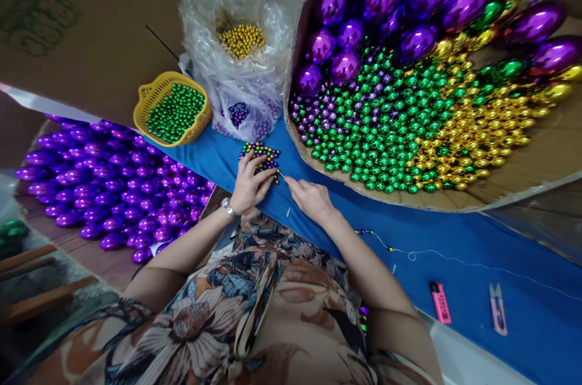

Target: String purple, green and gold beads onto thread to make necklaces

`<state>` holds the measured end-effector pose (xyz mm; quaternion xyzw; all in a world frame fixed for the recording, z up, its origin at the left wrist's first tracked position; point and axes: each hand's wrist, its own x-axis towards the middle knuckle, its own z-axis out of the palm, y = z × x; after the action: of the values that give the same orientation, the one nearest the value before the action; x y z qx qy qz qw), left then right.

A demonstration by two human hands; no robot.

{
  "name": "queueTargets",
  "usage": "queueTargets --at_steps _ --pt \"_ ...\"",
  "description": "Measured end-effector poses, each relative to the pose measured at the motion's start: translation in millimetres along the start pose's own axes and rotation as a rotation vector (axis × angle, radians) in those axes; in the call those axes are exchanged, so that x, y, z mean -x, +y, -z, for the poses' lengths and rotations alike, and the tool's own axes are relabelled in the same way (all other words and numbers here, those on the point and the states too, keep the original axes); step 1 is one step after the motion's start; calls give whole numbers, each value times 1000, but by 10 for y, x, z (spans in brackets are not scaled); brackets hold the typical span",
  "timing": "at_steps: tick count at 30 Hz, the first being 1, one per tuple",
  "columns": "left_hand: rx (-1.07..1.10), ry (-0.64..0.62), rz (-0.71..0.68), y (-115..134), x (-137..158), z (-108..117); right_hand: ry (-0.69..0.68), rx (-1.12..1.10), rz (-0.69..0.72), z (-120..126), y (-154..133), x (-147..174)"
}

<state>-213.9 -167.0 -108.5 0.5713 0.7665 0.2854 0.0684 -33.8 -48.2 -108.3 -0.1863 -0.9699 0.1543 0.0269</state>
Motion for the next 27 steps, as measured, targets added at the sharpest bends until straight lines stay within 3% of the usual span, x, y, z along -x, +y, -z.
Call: queueTargets --at_steps 7,12,18,27 --pt "29 -29 -58 53 -34 -5 68 -41 -30 -42 18 -85" --pt "37 54 -5 -52 -255 7 94 -102 -109 -39 48 -195" --pt "-42 46 -1 -100 -455 -27 87 -127 -129 -59 74 -248" --pt "-229 -60 46 -25 -477 -38 -61 -32 -213 34 -3 -300"
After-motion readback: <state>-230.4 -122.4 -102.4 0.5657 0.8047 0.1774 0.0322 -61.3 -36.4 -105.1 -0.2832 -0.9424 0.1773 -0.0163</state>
